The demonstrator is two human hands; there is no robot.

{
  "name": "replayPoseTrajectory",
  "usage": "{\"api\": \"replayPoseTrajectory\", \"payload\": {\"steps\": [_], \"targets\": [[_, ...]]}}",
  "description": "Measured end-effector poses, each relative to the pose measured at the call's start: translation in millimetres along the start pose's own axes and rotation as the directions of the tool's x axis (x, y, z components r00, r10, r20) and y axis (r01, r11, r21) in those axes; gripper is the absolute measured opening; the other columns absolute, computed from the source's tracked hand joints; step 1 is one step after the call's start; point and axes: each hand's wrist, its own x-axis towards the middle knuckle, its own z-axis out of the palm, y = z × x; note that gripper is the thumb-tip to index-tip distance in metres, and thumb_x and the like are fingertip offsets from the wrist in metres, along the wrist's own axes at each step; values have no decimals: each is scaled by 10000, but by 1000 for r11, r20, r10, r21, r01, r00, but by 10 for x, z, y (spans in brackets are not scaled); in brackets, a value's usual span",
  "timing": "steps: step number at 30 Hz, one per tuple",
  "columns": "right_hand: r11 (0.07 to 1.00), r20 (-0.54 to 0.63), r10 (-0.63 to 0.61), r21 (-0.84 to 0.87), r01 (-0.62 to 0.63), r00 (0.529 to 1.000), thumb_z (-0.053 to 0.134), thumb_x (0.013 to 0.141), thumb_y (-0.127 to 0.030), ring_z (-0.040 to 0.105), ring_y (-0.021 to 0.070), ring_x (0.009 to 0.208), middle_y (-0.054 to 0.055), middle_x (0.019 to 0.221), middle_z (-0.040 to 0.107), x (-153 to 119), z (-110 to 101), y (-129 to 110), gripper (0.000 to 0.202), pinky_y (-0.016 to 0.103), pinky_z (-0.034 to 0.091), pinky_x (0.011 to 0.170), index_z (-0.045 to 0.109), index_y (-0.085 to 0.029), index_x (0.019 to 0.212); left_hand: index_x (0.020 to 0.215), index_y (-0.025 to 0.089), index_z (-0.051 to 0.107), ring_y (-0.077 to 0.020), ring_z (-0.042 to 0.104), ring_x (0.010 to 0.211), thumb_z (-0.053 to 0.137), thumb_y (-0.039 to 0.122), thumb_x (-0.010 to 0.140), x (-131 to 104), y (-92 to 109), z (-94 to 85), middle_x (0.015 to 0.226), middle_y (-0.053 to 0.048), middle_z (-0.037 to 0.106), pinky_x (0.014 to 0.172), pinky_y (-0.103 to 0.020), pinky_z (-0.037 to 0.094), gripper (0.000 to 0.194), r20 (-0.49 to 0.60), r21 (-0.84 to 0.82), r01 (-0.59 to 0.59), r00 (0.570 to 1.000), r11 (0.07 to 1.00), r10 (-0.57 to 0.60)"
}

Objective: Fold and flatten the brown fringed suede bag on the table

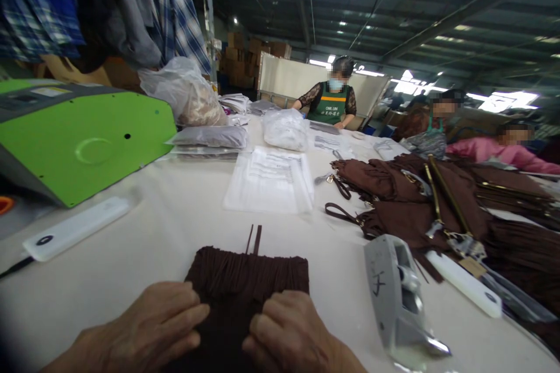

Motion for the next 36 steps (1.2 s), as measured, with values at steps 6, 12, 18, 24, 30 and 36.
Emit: {"api": "replayPoseTrajectory", "payload": {"steps": [6,12,18,24,30,36], "targets": [[921,151,341,142,-362,928,393,986,-462,329,253,1399,147,1507,382,415,-6,378,582,473,251,1165,343,-125,1458,1449,178,331,-276,384,1364,345,566,965,108,-494,238,1475,-138,440,1122,-477,322,620,8,-18,378,926,926,-378],[963,284,99,213,-163,954,441,943,-562,185,254,1457,108,1550,290,216,248,188,694,522,98,1206,268,-187,1500,1500,197,238,-303,307,1412,427,703,858,13,-284,527,1534,-137,337,1160,-570,206,839,228,-53,263,943,963,-245],[946,175,-36,323,-23,984,507,940,-491,485,228,1300,73,1353,585,75,179,87,489,443,279,1158,508,-227,1352,1450,280,343,-243,479,1305,456,662,873,-46,-47,304,1432,-62,514,1152,-454,310,701,170,-256,204,972,945,-164],[777,160,579,187,-601,799,615,868,-264,637,157,843,26,930,698,838,95,650,118,262,463,760,662,-198,954,1080,219,596,-177,645,946,401,288,976,549,-584,334,1079,-49,666,855,-303,515,231,101,-216,682,728,699,-679],[741,277,622,94,-665,732,787,639,-183,633,183,802,45,886,697,1249,442,1168,293,252,422,663,655,-159,900,1058,156,608,-219,611,1016,621,142,821,1138,-958,788,1061,-65,639,904,-380,489,238,225,-132,668,740,733,-634],[742,323,608,94,-664,725,720,702,-188,640,156,713,2,728,694,1189,459,1132,70,226,373,586,669,-183,750,956,149,621,-192,624,907,555,301,939,1218,-917,832,974,-40,650,837,-409,507,166,298,-105,657,737,747,-606]]}}
